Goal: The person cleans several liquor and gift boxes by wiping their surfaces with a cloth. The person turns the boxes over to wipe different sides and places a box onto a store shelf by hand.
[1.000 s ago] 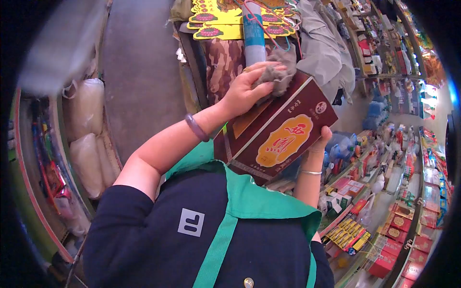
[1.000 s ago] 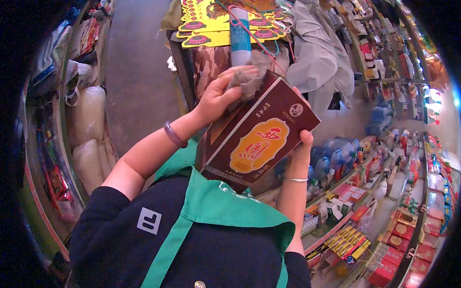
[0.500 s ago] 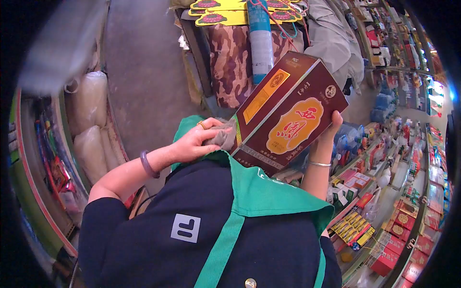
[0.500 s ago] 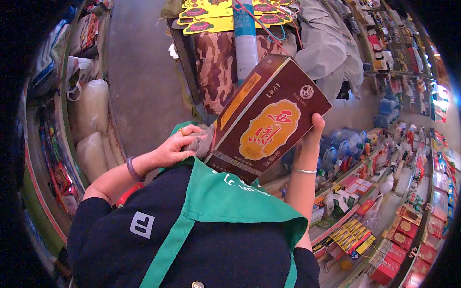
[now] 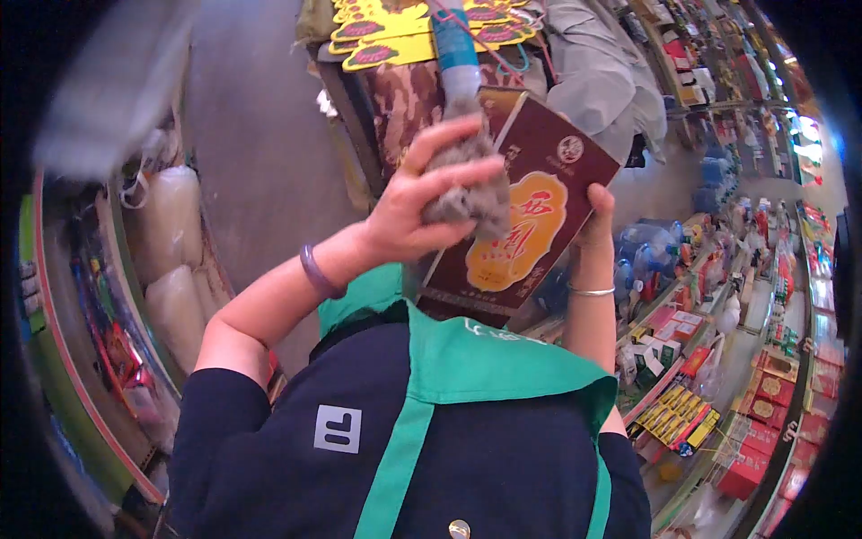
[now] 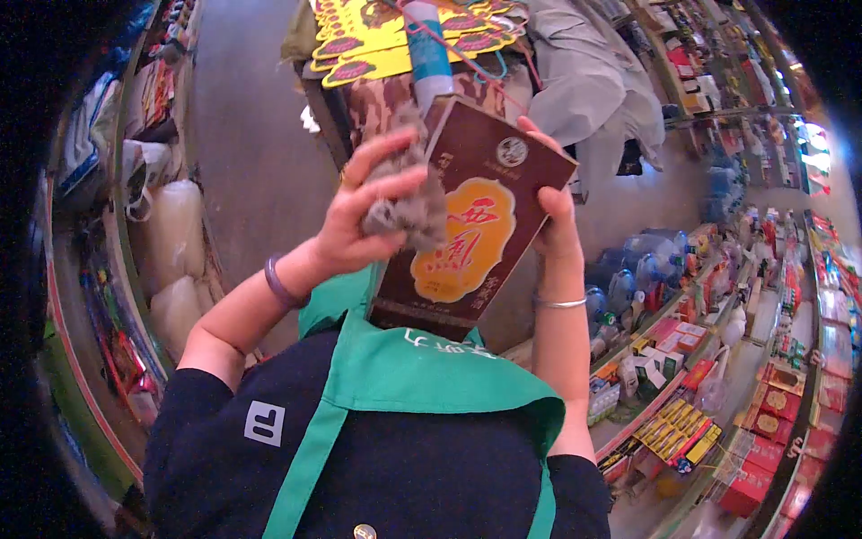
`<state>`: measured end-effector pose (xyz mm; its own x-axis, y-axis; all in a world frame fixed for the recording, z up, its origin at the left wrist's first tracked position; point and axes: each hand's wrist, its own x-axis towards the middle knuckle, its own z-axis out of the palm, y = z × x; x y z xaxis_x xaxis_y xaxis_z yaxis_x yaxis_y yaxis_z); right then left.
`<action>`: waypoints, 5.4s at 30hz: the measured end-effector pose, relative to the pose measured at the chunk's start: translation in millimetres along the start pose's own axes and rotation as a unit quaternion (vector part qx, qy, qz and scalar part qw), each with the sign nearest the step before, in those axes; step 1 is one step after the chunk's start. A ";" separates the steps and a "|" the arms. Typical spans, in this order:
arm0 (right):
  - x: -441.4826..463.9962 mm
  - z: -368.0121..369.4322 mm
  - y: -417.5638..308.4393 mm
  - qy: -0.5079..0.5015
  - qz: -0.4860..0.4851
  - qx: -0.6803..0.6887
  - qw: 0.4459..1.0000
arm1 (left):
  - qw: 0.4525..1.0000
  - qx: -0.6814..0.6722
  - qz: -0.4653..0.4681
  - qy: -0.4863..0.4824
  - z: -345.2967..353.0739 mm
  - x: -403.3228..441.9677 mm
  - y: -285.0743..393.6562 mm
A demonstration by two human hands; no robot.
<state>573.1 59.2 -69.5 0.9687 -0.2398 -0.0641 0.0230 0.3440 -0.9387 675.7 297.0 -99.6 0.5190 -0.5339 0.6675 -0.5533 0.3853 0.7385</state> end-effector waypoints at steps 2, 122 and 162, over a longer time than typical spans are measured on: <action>3.3 9.2 -3.6 -0.015 -0.031 -0.010 0.999 | 0.997 0.045 0.063 0.007 -4.4 36.1 -5.6; -60.2 39.1 -95.3 0.201 -0.603 -0.111 0.764 | 0.237 -0.878 -0.416 -0.022 85.6 -56.8 -39.7; 426.4 -36.6 -45.6 0.439 -0.374 0.070 0.814 | 0.546 -0.746 -0.316 0.211 -280.9 134.7 -257.6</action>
<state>976.0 -92.0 -66.4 0.1213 -0.9648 0.2332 0.6130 -0.1119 -0.7821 1071.2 337.2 -173.1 0.5775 -0.8156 -0.0367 0.8075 0.5772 -0.1212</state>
